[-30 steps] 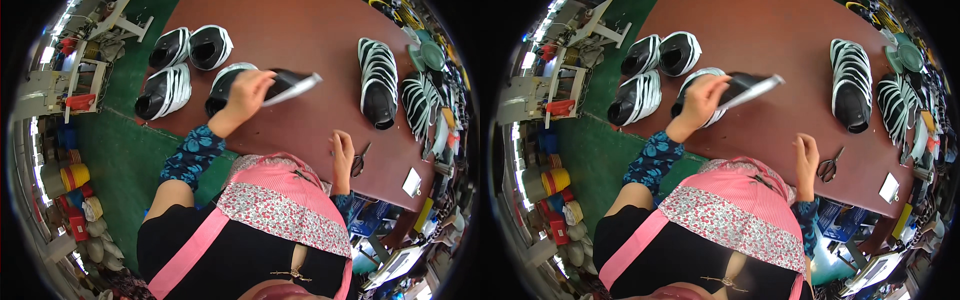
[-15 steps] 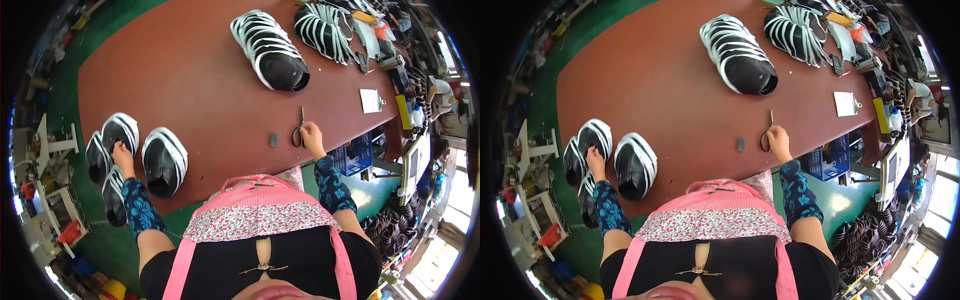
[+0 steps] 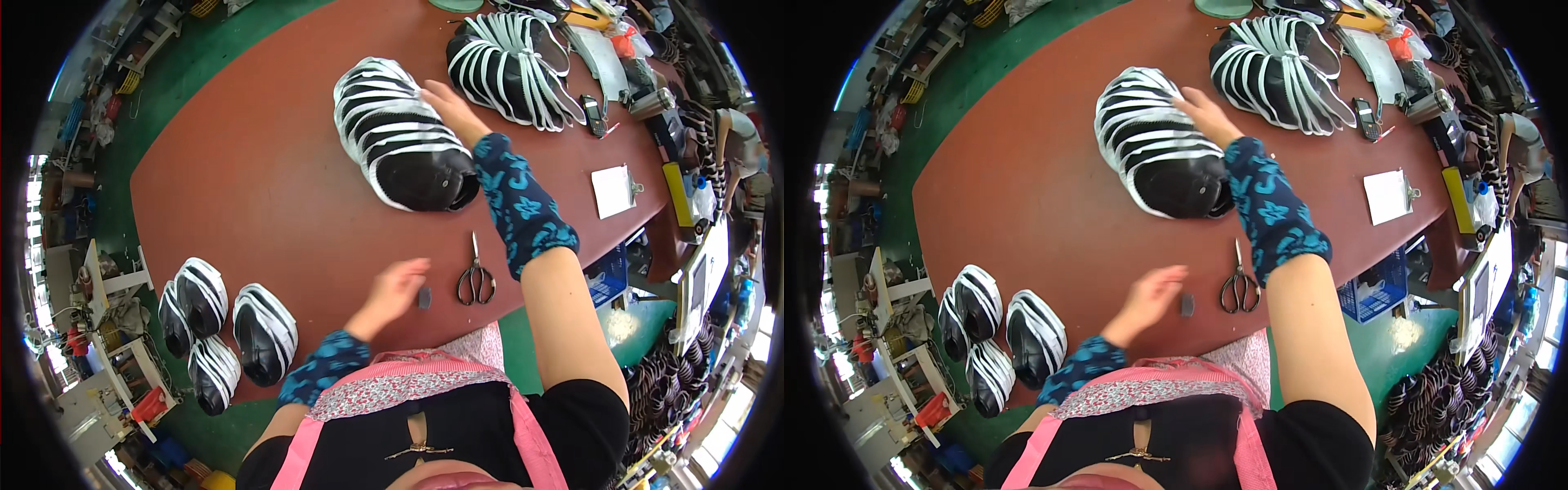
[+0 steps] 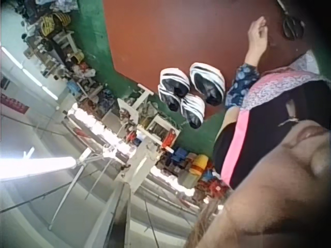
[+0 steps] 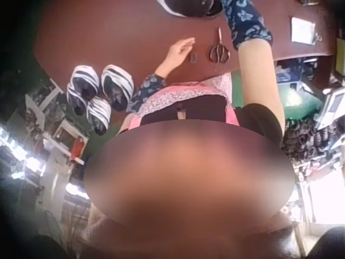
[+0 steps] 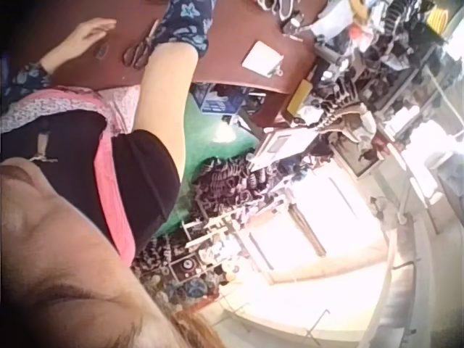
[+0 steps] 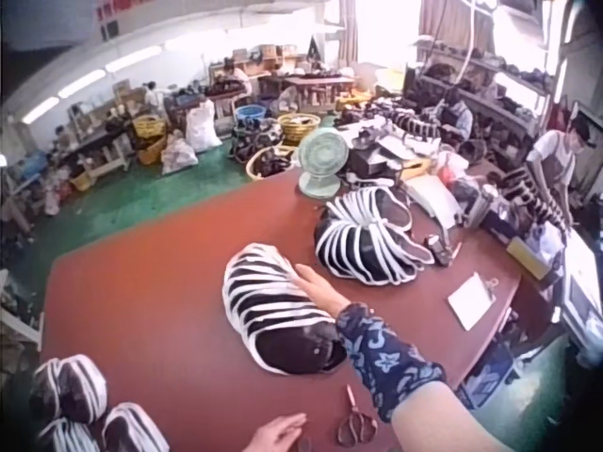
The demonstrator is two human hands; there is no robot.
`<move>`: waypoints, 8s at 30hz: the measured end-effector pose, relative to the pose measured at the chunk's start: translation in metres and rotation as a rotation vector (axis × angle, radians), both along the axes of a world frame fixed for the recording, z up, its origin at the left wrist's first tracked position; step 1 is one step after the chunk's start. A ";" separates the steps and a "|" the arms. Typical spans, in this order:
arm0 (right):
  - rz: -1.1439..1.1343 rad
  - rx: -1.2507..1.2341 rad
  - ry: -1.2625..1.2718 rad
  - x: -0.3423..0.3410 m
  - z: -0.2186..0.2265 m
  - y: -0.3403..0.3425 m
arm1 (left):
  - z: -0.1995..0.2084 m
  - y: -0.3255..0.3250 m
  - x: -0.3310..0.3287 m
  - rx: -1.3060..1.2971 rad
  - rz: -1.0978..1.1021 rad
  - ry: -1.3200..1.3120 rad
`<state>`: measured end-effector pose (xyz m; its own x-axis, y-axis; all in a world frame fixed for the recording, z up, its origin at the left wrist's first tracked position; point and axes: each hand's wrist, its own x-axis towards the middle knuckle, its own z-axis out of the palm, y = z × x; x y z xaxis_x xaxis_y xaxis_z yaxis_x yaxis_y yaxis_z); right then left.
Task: Sorting, grouping, and bundling shoe uppers and soles on a factory workbench.
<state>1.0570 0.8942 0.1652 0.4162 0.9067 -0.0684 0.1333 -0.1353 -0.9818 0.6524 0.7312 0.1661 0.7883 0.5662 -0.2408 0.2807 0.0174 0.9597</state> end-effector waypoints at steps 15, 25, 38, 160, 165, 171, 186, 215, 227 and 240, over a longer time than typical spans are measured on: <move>0.102 -0.033 -0.387 -0.170 0.019 -0.128 | -0.031 0.000 0.069 0.172 0.277 -0.097; -0.154 -0.319 1.006 -0.393 -0.064 -0.277 | 0.058 -0.071 -0.164 0.657 -0.166 0.586; -0.068 -0.380 0.186 -0.445 -0.067 -0.350 | 0.062 -0.066 -0.335 -0.363 0.638 -0.104; -0.051 -0.522 -0.321 -0.398 -0.145 -0.297 | -0.020 -0.107 -0.353 -0.275 0.720 0.011; 0.051 -0.152 -0.377 -0.422 -0.117 -0.280 | -0.049 -0.111 -0.296 0.657 0.233 0.421; 0.097 0.051 -0.872 -0.384 -0.037 -0.203 | 0.004 -0.066 -0.274 0.830 0.358 0.278; 0.016 -0.052 0.705 -0.316 0.033 -0.196 | 0.006 0.156 -0.278 1.067 0.573 0.618; -0.067 -0.131 0.760 -0.412 0.064 -0.243 | 0.099 0.001 -0.197 0.676 0.391 0.003; 0.409 -0.312 -1.201 -0.292 -0.125 -0.351 | 0.001 0.138 -0.339 1.154 0.424 0.595; -0.127 -0.141 -0.634 -0.068 -0.103 -0.084 | 0.073 0.085 -0.332 1.335 0.821 0.811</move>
